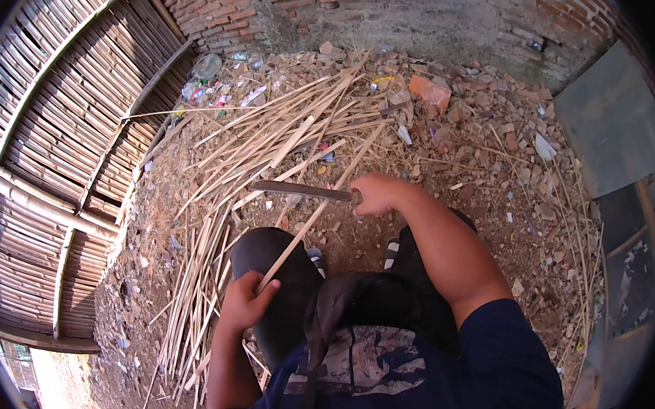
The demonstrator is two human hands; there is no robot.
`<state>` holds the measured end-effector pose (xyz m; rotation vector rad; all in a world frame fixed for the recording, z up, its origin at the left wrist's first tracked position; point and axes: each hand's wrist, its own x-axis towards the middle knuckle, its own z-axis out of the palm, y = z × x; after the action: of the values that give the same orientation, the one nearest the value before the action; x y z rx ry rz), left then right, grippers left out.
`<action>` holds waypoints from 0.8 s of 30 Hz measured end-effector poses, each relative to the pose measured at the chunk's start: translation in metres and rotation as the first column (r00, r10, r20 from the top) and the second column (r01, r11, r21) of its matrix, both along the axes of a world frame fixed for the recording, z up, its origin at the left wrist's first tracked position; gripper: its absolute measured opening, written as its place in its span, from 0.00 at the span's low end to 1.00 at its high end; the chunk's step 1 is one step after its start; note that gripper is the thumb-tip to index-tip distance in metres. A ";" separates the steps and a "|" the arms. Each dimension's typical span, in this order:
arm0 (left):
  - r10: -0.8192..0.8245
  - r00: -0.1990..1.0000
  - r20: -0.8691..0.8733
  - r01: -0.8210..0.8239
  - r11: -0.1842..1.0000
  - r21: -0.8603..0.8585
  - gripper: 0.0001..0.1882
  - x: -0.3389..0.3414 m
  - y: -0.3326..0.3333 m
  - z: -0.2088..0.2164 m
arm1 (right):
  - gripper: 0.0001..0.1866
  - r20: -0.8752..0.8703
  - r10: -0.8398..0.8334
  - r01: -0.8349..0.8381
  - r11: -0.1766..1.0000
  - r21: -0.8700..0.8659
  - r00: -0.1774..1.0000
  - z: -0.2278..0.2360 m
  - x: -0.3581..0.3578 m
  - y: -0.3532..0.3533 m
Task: The person splits thin bamboo strips by hand using a knife while sitting on the ground among a pile of bamboo debris.
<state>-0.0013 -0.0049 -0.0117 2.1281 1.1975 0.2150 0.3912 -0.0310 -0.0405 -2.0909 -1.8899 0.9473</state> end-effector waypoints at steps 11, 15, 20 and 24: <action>-0.002 1.000 -0.009 0.001 1.000 -0.014 0.19 0.003 0.001 0.003 | 0.28 0.012 0.006 -0.006 1.000 0.017 1.000 0.000 0.000 -0.002; -0.004 1.000 -0.014 0.004 1.000 -0.015 0.19 0.000 0.002 0.000 | 0.26 0.014 0.005 -0.006 1.000 0.027 1.000 0.001 -0.002 -0.003; -0.008 1.000 -0.022 0.008 1.000 -0.025 0.19 0.004 0.002 0.004 | 0.26 0.055 0.018 -0.022 0.997 0.077 0.998 -0.010 0.001 -0.002; -0.003 1.000 -0.023 0.003 1.000 -0.013 0.20 0.005 0.001 0.006 | 0.25 0.041 0.009 -0.011 0.998 0.064 0.999 -0.005 -0.002 -0.004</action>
<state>0.0036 -0.0041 -0.0059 2.1261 1.2055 0.1812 0.3895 -0.0346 -0.0450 -2.0814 -1.9251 0.8415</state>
